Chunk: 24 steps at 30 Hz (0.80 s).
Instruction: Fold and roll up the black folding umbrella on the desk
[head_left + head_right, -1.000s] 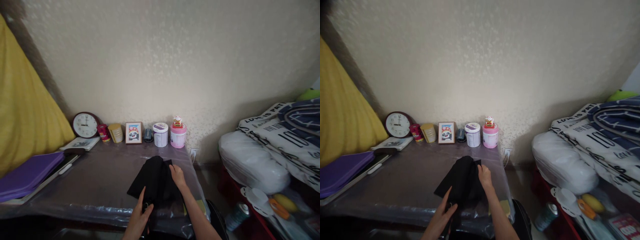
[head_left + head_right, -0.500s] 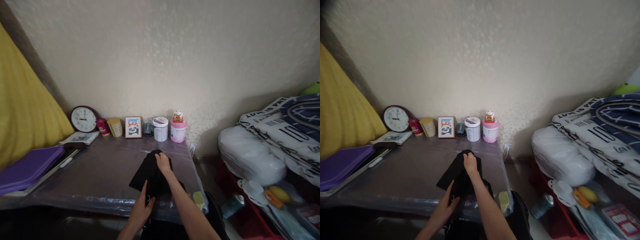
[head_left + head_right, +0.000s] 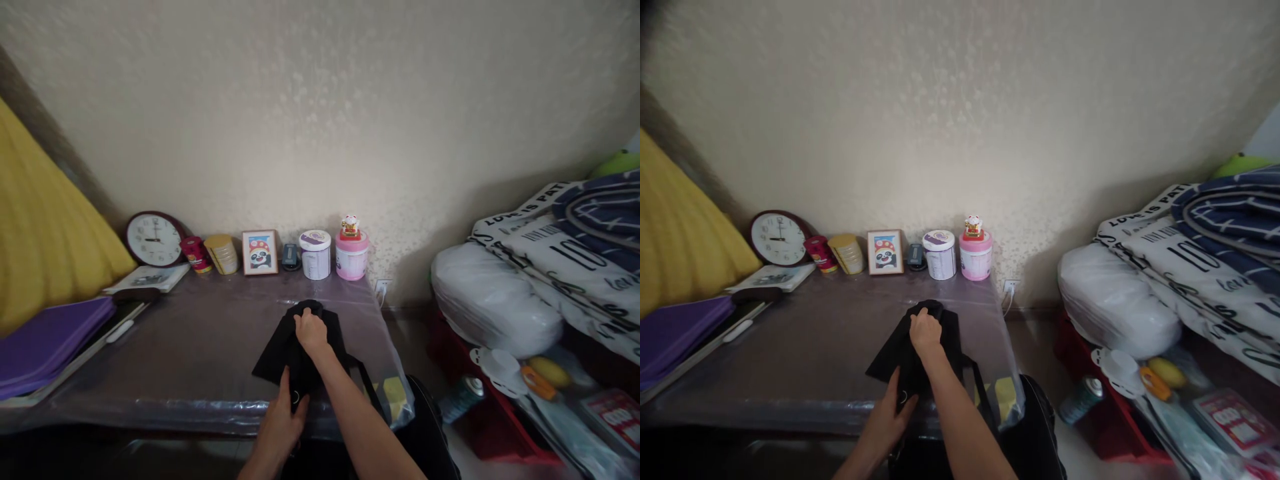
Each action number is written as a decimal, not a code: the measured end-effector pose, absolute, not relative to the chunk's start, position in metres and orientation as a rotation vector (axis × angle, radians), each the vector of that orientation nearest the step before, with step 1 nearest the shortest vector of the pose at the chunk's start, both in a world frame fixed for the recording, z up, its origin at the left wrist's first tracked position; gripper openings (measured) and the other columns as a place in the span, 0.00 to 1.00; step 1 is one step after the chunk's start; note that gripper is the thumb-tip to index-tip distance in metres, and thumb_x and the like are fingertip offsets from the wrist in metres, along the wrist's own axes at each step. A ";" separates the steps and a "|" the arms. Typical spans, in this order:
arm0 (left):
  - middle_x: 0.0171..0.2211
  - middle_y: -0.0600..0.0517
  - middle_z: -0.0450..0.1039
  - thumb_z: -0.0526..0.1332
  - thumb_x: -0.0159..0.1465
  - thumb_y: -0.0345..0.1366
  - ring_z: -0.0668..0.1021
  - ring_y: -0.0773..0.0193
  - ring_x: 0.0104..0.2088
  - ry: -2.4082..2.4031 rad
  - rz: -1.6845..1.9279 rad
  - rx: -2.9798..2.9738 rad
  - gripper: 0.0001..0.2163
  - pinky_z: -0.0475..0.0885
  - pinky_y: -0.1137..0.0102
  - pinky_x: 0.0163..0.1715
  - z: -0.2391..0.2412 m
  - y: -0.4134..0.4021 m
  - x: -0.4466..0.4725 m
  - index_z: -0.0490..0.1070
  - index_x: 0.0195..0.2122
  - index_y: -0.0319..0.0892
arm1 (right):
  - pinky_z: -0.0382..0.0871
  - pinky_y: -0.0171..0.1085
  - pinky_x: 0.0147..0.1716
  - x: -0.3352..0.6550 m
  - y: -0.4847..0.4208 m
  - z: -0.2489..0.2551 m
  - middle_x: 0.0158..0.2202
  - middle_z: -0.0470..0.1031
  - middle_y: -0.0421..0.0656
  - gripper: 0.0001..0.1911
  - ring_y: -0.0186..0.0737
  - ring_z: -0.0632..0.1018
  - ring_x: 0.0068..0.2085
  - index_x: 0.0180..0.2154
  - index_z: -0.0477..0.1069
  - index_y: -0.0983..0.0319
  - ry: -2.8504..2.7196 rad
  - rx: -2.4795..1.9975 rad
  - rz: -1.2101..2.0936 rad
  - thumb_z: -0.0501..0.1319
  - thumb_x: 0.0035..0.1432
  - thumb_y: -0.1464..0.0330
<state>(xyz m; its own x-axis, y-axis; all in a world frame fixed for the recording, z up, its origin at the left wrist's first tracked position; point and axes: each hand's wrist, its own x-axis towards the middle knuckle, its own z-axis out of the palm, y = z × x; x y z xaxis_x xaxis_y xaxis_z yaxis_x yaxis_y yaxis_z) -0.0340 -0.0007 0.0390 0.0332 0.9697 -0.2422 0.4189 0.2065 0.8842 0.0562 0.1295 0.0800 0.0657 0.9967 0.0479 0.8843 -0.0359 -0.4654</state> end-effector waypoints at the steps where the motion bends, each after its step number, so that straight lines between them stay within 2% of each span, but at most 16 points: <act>1: 0.41 0.40 0.73 0.56 0.57 0.43 0.78 0.56 0.35 1.568 0.735 1.377 0.37 0.68 0.69 0.32 0.040 -0.002 -0.032 0.34 0.62 0.39 | 0.66 0.40 0.34 0.056 0.130 0.079 0.35 0.75 0.55 0.16 0.48 0.76 0.38 0.41 0.63 0.67 -1.890 -1.974 0.395 0.46 0.60 0.63; 5: 0.46 0.40 0.70 0.55 0.58 0.40 0.76 0.56 0.40 1.563 0.816 1.449 0.40 0.67 0.70 0.35 0.047 -0.007 -0.026 0.23 0.61 0.41 | 0.67 0.41 0.32 0.056 0.129 0.079 0.34 0.75 0.55 0.17 0.50 0.77 0.37 0.41 0.63 0.68 -1.935 -1.979 0.353 0.47 0.60 0.62; 7: 0.44 0.41 0.71 0.54 0.59 0.40 0.77 0.58 0.37 1.558 0.801 1.499 0.40 0.66 0.71 0.34 0.049 -0.008 -0.025 0.22 0.61 0.40 | 0.67 0.41 0.32 0.055 0.128 0.081 0.34 0.75 0.55 0.16 0.50 0.77 0.37 0.41 0.63 0.68 -1.955 -1.985 0.356 0.48 0.59 0.61; 11: 0.36 0.46 0.75 0.50 0.61 0.37 0.77 0.63 0.30 1.605 0.632 1.663 0.34 0.65 0.74 0.32 0.050 -0.008 -0.025 0.27 0.62 0.41 | 0.67 0.40 0.33 0.056 0.126 0.083 0.34 0.75 0.54 0.15 0.48 0.77 0.36 0.42 0.64 0.67 -1.985 -1.960 0.327 0.51 0.58 0.63; 14: 0.41 0.48 0.74 0.49 0.61 0.34 0.77 0.65 0.36 1.616 0.530 1.689 0.31 0.65 0.75 0.38 0.049 -0.005 -0.024 0.32 0.62 0.42 | 0.67 0.39 0.33 0.065 0.121 0.080 0.34 0.76 0.49 0.12 0.45 0.77 0.37 0.42 0.65 0.63 -1.994 -1.820 0.316 0.51 0.58 0.66; 18: 0.50 0.47 0.68 0.48 0.62 0.34 0.73 0.66 0.46 1.609 0.561 1.677 0.30 0.63 0.77 0.43 0.047 -0.004 -0.023 0.31 0.62 0.41 | 0.66 0.35 0.40 0.084 0.095 0.068 0.36 0.74 0.43 0.12 0.37 0.74 0.39 0.37 0.69 0.59 -1.920 -1.426 0.229 0.47 0.60 0.70; 20: 0.52 0.47 0.66 0.47 0.62 0.33 0.72 0.66 0.48 1.592 0.573 1.678 0.30 0.63 0.77 0.43 0.047 -0.004 -0.022 0.30 0.62 0.42 | 0.64 0.37 0.44 0.092 0.078 0.059 0.35 0.73 0.43 0.13 0.36 0.73 0.39 0.36 0.69 0.59 -1.893 -1.306 0.169 0.46 0.60 0.71; 24: 0.51 0.48 0.67 0.48 0.61 0.32 0.73 0.65 0.47 1.599 0.558 1.661 0.31 0.62 0.75 0.46 0.049 -0.004 -0.021 0.31 0.62 0.42 | 0.62 0.43 0.49 0.100 0.070 0.041 0.45 0.70 0.45 0.14 0.39 0.68 0.48 0.43 0.68 0.59 -1.868 -1.211 0.101 0.48 0.59 0.72</act>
<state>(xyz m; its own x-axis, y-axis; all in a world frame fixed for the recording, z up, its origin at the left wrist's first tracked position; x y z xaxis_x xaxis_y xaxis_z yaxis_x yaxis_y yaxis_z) -0.0207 -0.0038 0.0492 0.1239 0.9747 -0.1859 0.6476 0.0626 0.7594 0.1001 0.0696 0.0414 -0.1355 0.7700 0.6235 0.6980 0.5208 -0.4915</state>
